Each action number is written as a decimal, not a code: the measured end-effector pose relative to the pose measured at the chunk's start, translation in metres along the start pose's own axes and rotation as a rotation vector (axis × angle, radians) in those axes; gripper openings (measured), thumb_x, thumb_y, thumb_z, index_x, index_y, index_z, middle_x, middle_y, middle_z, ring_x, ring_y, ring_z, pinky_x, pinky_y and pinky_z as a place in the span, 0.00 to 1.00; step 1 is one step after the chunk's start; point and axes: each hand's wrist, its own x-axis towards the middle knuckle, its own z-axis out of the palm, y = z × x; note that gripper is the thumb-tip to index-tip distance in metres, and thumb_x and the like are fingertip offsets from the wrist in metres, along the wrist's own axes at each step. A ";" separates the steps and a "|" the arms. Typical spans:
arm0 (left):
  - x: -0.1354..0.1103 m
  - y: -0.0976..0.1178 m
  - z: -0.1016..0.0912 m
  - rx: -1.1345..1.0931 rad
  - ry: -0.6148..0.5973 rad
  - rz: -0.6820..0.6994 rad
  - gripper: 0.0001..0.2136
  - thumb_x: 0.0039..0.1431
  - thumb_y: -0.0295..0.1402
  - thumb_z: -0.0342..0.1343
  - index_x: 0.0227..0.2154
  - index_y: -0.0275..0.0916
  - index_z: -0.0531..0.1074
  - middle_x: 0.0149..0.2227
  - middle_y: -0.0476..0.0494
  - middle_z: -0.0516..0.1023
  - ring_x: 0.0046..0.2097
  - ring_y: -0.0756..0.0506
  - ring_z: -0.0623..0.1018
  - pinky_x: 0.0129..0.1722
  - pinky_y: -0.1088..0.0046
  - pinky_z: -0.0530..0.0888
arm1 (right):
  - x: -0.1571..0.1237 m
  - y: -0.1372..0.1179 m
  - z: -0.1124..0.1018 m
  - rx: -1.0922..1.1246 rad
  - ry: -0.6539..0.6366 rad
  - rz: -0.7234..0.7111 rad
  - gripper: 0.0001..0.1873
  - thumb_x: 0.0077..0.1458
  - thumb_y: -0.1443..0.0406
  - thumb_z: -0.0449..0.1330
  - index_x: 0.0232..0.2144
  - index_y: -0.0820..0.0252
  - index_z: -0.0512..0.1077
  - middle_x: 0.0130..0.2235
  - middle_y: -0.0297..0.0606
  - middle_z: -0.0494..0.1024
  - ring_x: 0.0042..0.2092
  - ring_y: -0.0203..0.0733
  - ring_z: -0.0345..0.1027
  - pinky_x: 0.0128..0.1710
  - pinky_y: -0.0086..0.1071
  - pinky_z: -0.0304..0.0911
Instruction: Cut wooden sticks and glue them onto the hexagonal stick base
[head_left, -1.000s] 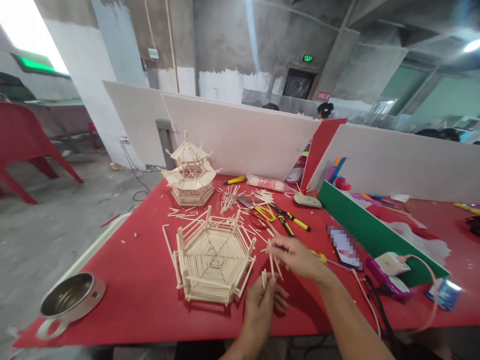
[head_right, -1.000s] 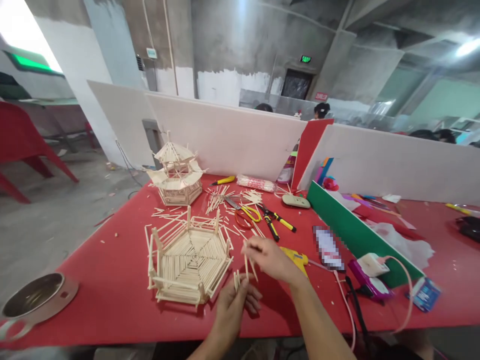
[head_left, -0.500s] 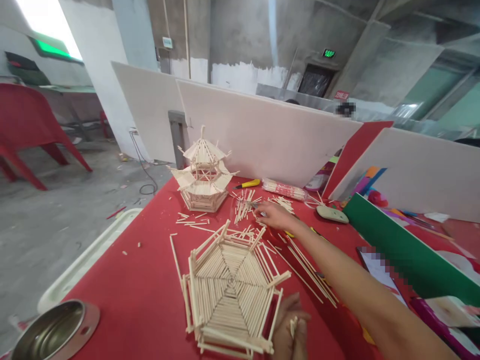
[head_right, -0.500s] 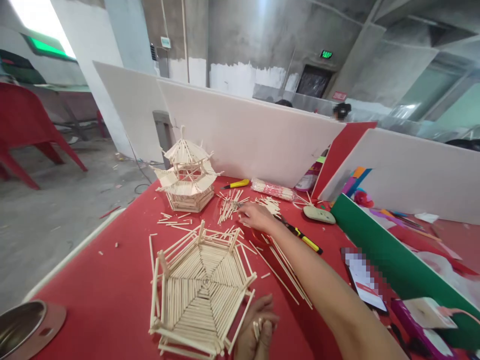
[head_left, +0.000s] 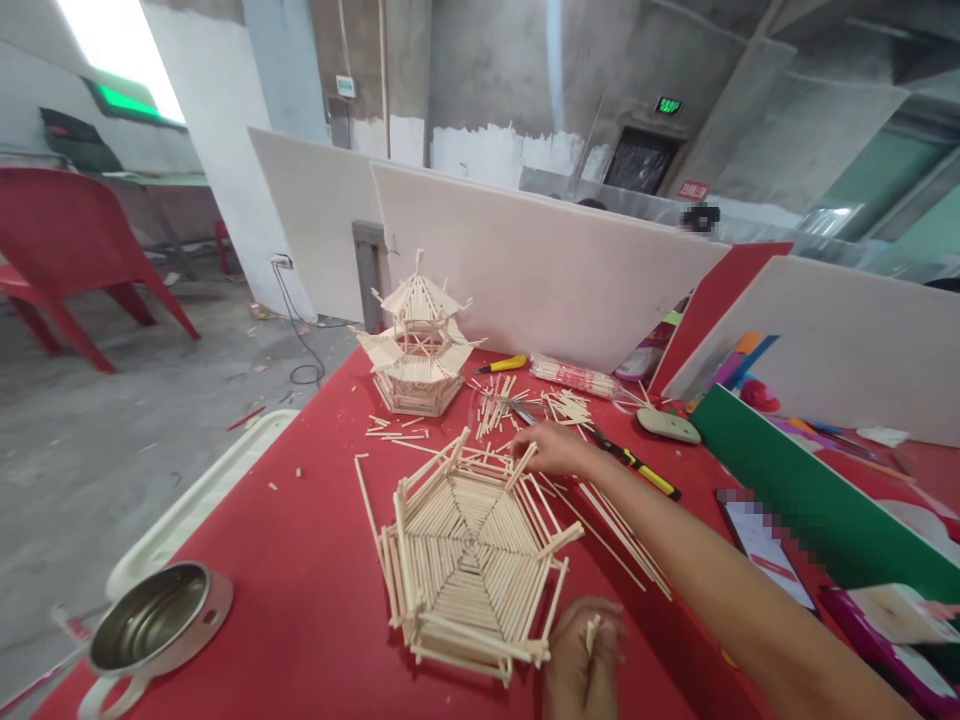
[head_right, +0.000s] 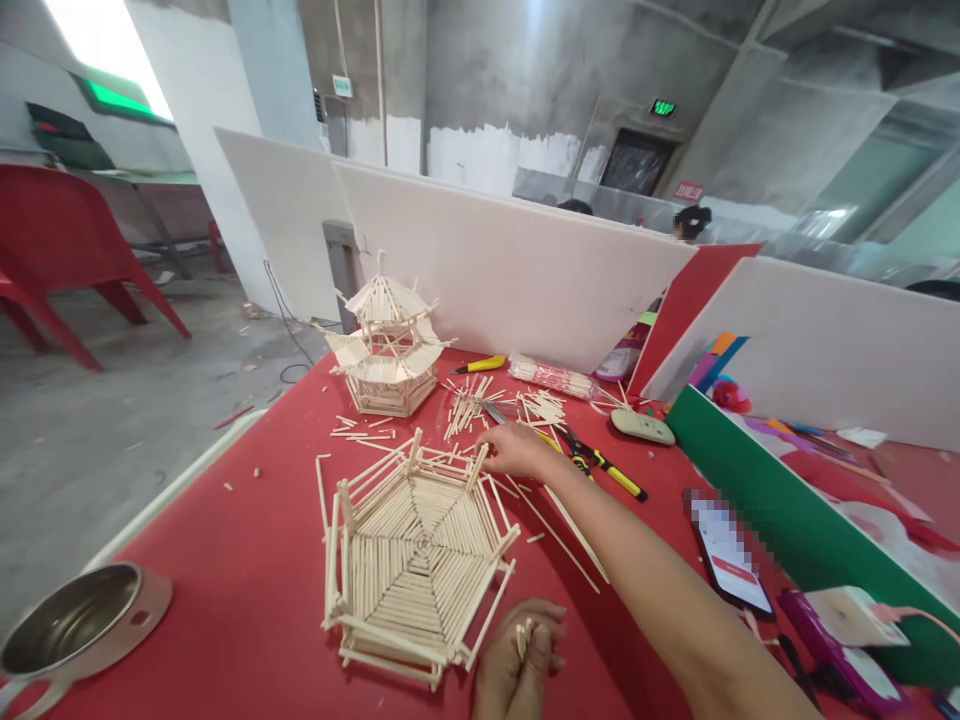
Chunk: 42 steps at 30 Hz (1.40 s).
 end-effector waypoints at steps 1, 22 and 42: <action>0.000 0.002 0.001 0.000 -0.007 -0.001 0.19 0.65 0.47 0.49 0.30 0.38 0.76 0.39 0.39 0.79 0.33 0.47 0.76 0.32 0.73 0.75 | -0.004 -0.002 0.002 0.006 -0.017 0.023 0.06 0.49 0.65 0.65 0.33 0.53 0.80 0.32 0.35 0.82 0.34 0.40 0.73 0.31 0.28 0.57; -0.006 0.015 -0.001 0.057 -0.053 0.002 0.23 0.64 0.51 0.49 0.36 0.33 0.75 0.32 0.41 0.75 0.31 0.48 0.72 0.33 0.70 0.71 | -0.025 -0.012 -0.004 0.383 0.231 0.177 0.11 0.52 0.65 0.54 0.30 0.60 0.77 0.29 0.36 0.77 0.32 0.38 0.66 0.30 0.27 0.55; 0.005 0.038 0.001 0.069 -0.265 0.017 0.21 0.57 0.45 0.60 0.48 0.34 0.77 0.46 0.35 0.81 0.49 0.38 0.79 0.54 0.57 0.71 | -0.246 -0.080 0.067 1.166 0.416 0.368 0.21 0.57 0.49 0.58 0.32 0.61 0.77 0.27 0.37 0.77 0.26 0.37 0.69 0.19 0.26 0.61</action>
